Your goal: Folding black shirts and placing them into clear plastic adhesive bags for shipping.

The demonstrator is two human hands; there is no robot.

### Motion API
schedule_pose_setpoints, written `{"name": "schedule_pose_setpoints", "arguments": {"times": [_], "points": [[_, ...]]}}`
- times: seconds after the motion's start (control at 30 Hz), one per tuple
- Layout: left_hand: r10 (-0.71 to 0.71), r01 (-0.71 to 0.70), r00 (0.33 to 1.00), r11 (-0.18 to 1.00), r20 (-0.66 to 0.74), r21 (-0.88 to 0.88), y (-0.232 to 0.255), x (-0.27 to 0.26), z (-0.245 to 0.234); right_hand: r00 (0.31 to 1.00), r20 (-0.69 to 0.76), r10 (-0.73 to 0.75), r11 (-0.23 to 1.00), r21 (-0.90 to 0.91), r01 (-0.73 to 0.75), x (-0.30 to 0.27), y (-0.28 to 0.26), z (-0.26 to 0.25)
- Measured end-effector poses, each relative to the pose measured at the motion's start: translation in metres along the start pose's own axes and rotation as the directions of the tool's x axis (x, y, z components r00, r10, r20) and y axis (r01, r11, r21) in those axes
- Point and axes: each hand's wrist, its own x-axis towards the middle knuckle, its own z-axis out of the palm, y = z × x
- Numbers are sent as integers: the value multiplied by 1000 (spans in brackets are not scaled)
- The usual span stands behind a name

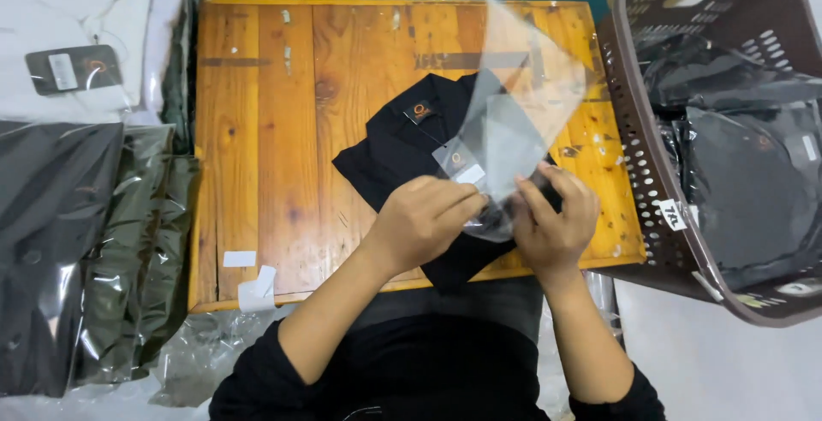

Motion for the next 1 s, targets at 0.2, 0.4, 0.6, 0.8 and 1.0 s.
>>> {"name": "schedule_pose_setpoints", "arguments": {"times": [0.2,0.4,0.6,0.8,1.0], "points": [[58,15,926,982,373,-189,5,27,-31,984,135,113,989,81,-124,-35,10,-33],[-154,235,737,971,658,-36,6,51,-1,911,379,163,960,152,-235,-28,3,-52],[-517,247,726,812,453,529,-25,50,80,798,569,198,936,131,-325,-42,3,-56],[-813,816,515,562,271,136,-93,48,111,736,648,195,920,140,-366,-40,3,-58],[-936,888,348,312,51,-338,-114,35,38,811,560,170,972,41,-232,-38,12,-40]]}}
